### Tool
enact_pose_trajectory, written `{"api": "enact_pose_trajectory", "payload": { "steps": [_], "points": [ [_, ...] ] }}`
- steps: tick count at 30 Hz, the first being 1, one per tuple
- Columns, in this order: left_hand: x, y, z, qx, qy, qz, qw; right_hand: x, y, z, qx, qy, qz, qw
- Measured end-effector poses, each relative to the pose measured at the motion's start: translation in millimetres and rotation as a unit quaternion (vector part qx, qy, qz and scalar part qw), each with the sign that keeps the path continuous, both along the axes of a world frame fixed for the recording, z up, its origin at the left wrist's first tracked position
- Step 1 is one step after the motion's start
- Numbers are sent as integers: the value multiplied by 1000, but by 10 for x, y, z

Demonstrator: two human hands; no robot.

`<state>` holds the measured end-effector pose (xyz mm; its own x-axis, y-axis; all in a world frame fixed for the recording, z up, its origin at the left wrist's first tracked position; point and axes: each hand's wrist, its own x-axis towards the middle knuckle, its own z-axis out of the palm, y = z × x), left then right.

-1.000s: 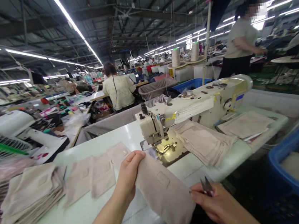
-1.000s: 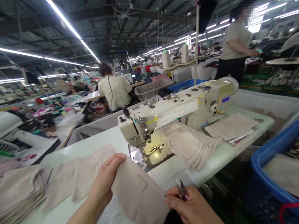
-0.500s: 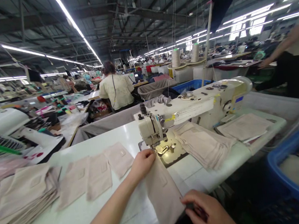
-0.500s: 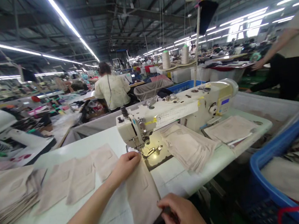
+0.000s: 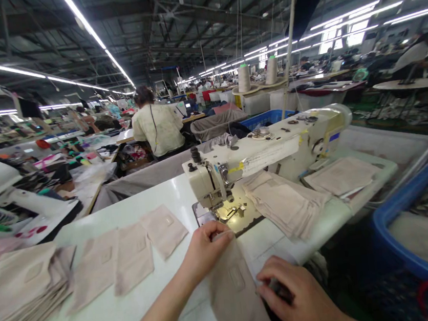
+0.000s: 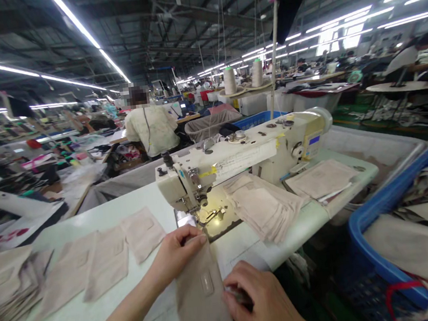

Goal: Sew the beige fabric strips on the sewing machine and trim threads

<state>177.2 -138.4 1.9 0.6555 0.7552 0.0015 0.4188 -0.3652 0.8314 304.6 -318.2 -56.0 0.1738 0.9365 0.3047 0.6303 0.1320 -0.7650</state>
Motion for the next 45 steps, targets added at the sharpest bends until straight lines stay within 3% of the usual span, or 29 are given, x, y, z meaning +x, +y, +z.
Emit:
{"api": "enact_pose_trajectory", "payload": {
  "steps": [3,8,15,18,24,28,30,33,35,37,39,42,45],
  "points": [
    [-56,-231,45,2,-26,-13,1000,-31,31,171,-75,97,-98,988],
    [-143,-308,116,10,-78,53,996,-68,11,317,-79,123,-67,987],
    [-216,-260,173,-61,-90,156,982,-110,3,103,-135,190,-109,966],
    [-209,-311,179,-77,-114,177,975,-134,39,21,-99,180,-111,972],
    [-205,-356,168,-127,-121,184,967,-164,32,-2,3,52,-78,996],
    [-274,-384,191,-117,-117,205,965,2,-138,77,-26,165,-177,970],
    [-315,-423,213,-77,-124,190,971,182,-272,86,-57,157,-208,964],
    [-331,-534,214,50,-118,124,984,431,-451,61,-198,20,-202,959],
    [-301,-637,171,127,-105,83,983,471,-515,73,-207,-13,-231,951],
    [-253,-742,96,189,-98,54,976,374,-524,146,-158,57,-228,959],
    [-213,-828,9,255,-107,32,961,182,-484,268,-118,193,-159,961],
    [-196,-902,-101,336,-120,-2,934,-122,-381,447,-160,395,-35,904],
    [-222,-918,-158,378,-113,-29,919,-296,-301,516,-188,498,44,846]
  ]
}}
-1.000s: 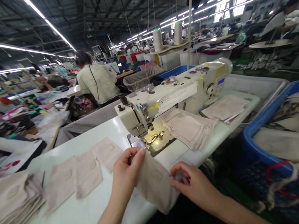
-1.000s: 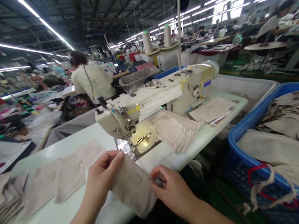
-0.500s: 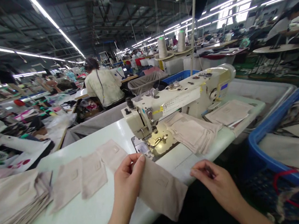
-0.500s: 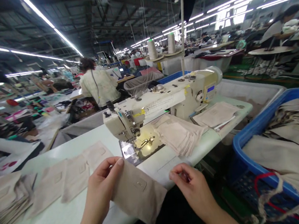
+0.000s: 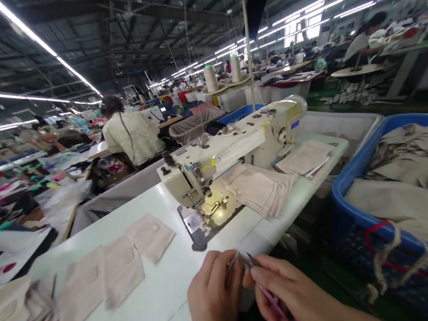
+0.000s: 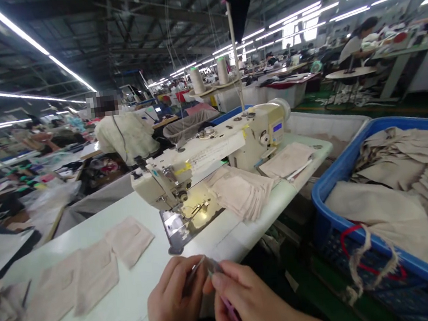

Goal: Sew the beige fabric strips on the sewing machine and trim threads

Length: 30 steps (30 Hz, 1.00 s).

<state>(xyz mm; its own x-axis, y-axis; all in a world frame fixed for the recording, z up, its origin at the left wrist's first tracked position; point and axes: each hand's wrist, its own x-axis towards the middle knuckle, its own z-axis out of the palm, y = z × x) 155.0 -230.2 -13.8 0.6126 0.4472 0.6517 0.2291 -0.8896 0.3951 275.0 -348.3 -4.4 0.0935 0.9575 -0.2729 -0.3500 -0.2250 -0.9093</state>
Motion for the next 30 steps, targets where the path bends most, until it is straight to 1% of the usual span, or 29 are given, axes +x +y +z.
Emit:
{"api": "enact_pose_trajectory", "payload": {
  "steps": [3,12,16,19,21,23,26,30],
  "points": [
    [-21,3,-10,20,11,1,1000,-47,29,-15,8,48,1,999],
    [-6,-4,6,67,21,-2,998,-57,26,-10,6,80,-25,996],
    [-28,41,-16,136,35,-7,990,-45,23,10,0,137,-25,990],
    [-43,91,-30,192,50,-29,980,-28,27,45,-5,206,-16,978],
    [-40,117,-40,212,59,-38,975,-33,40,51,-3,232,-23,972],
    [-26,131,-56,221,60,-35,973,-65,64,21,7,227,-38,973],
    [4,127,-94,223,48,-23,973,-156,103,-82,25,193,-75,978],
    [29,96,-127,179,51,-22,982,-268,126,-217,48,129,-122,983]
  ]
}}
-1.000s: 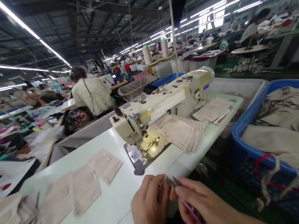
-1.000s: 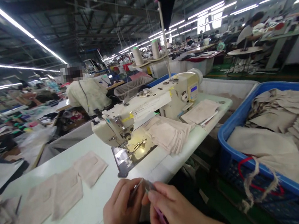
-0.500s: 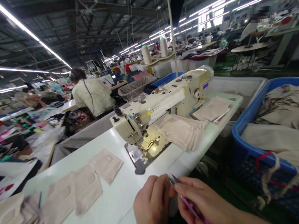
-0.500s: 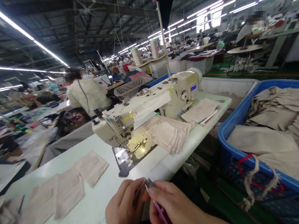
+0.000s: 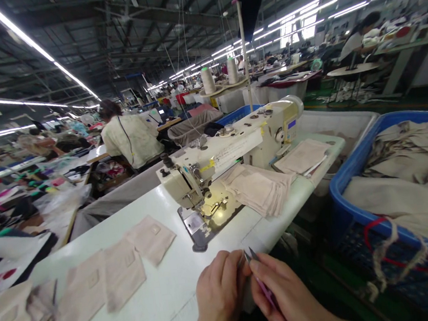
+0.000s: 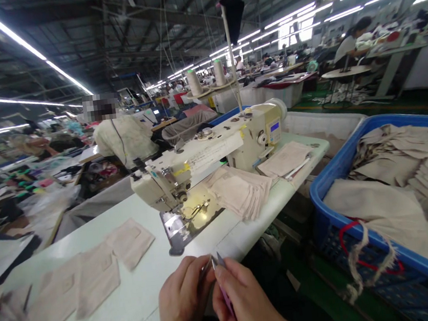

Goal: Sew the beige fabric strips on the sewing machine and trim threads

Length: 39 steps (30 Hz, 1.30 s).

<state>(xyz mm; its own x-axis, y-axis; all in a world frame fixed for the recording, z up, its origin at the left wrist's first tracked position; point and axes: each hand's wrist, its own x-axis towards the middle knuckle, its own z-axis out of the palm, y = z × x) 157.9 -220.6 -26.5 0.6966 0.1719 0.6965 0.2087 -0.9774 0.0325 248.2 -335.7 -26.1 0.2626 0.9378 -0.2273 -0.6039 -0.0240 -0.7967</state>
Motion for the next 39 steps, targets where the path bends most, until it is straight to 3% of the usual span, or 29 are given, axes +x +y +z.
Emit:
{"api": "enact_pose_trajectory", "payload": {
  "steps": [4,7,9,12,13,16,18,22,28,33,36,39],
  "points": [
    [20,-26,31,-140,-11,-18,990,29,-30,-6,-9,-107,8,994],
    [38,-25,78,-316,-49,-1,947,185,-67,67,-33,-176,68,981],
    [39,-15,113,-442,-70,34,894,327,-85,116,-23,-247,51,967],
    [9,5,196,-624,-86,58,775,516,-98,120,5,-388,-57,920],
    [-8,12,237,-670,-96,58,734,558,-100,94,-1,-406,-60,912],
    [-66,56,385,-753,-145,63,638,608,-102,-55,-42,-352,34,934],
    [-101,111,469,-778,-173,75,599,595,-101,-173,-54,-334,74,938],
    [-146,228,538,-803,-196,89,556,545,-77,-324,-71,-354,35,932],
    [-154,254,559,-817,-202,77,534,465,8,-305,-63,-360,46,930],
    [-208,345,578,-805,-217,82,545,425,-25,-305,-90,-456,27,885],
    [-216,547,536,-778,-180,101,593,430,-71,-356,-58,-446,27,893],
    [-119,827,420,-675,-56,144,721,424,-50,-425,-32,-421,31,906]
  ]
}}
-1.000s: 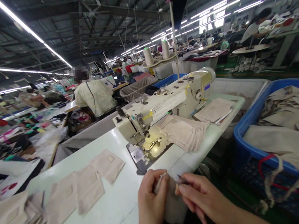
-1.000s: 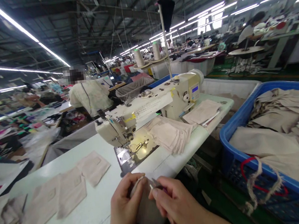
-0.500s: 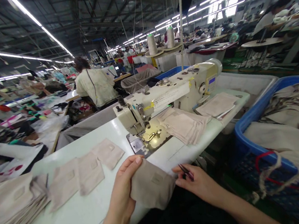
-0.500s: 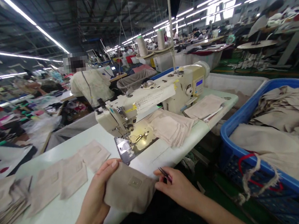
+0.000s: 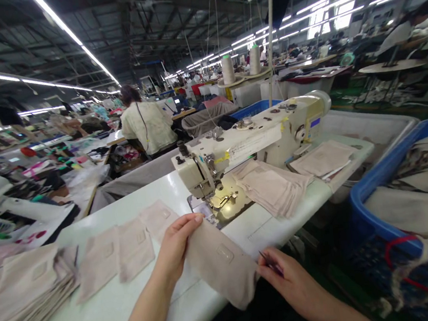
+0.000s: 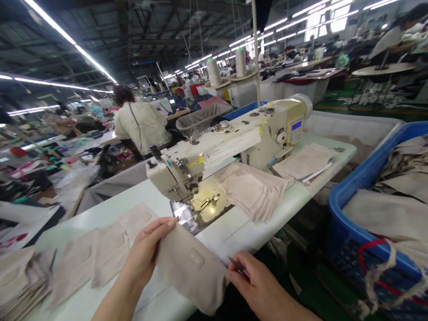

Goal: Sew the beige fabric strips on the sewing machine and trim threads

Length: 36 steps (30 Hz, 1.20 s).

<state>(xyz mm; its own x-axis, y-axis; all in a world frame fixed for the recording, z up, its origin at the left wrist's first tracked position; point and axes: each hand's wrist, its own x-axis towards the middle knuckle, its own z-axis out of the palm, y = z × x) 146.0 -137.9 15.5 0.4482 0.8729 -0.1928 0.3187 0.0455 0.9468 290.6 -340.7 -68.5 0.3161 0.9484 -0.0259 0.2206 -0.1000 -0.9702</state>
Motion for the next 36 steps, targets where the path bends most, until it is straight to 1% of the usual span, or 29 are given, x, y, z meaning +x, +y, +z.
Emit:
{"api": "enact_pose_trajectory", "payload": {
  "steps": [1,2,4,7,10,11,13,16,18,20,23,26,28,30,34,36],
  "points": [
    [59,94,-51,63,55,-24,996,-9,27,-22,1,1,-7,1000],
    [126,182,-104,107,90,-35,990,-22,60,-44,0,-1,-20,1000],
    [268,326,-206,171,124,-42,977,-52,133,-88,0,-12,-48,999],
    [424,439,-319,237,166,-43,956,-81,215,-172,22,-41,-64,997],
    [461,451,-375,268,206,-51,940,-63,241,-275,43,-75,-43,995],
    [455,446,-382,274,213,-56,936,-47,241,-302,51,-90,-31,994],
    [435,437,-381,284,223,-69,930,-5,237,-328,93,-145,0,985],
    [415,442,-353,295,230,-93,923,70,237,-290,190,-247,41,950],
    [412,454,-330,298,238,-104,919,118,244,-238,224,-287,62,929],
    [414,467,-315,300,247,-106,915,158,251,-192,230,-308,87,919],
    [424,491,-313,302,265,-96,911,194,266,-161,209,-358,128,901],
    [444,534,-330,293,283,-86,909,195,288,-173,203,-434,141,866],
    [461,576,-348,281,293,-83,910,183,304,-182,207,-467,144,847],
    [477,621,-370,269,300,-80,912,170,320,-178,205,-477,140,843],
    [491,682,-410,258,305,-71,914,147,349,-133,191,-473,127,851],
    [490,690,-419,257,303,-67,915,136,362,-119,191,-477,123,849]
  ]
}}
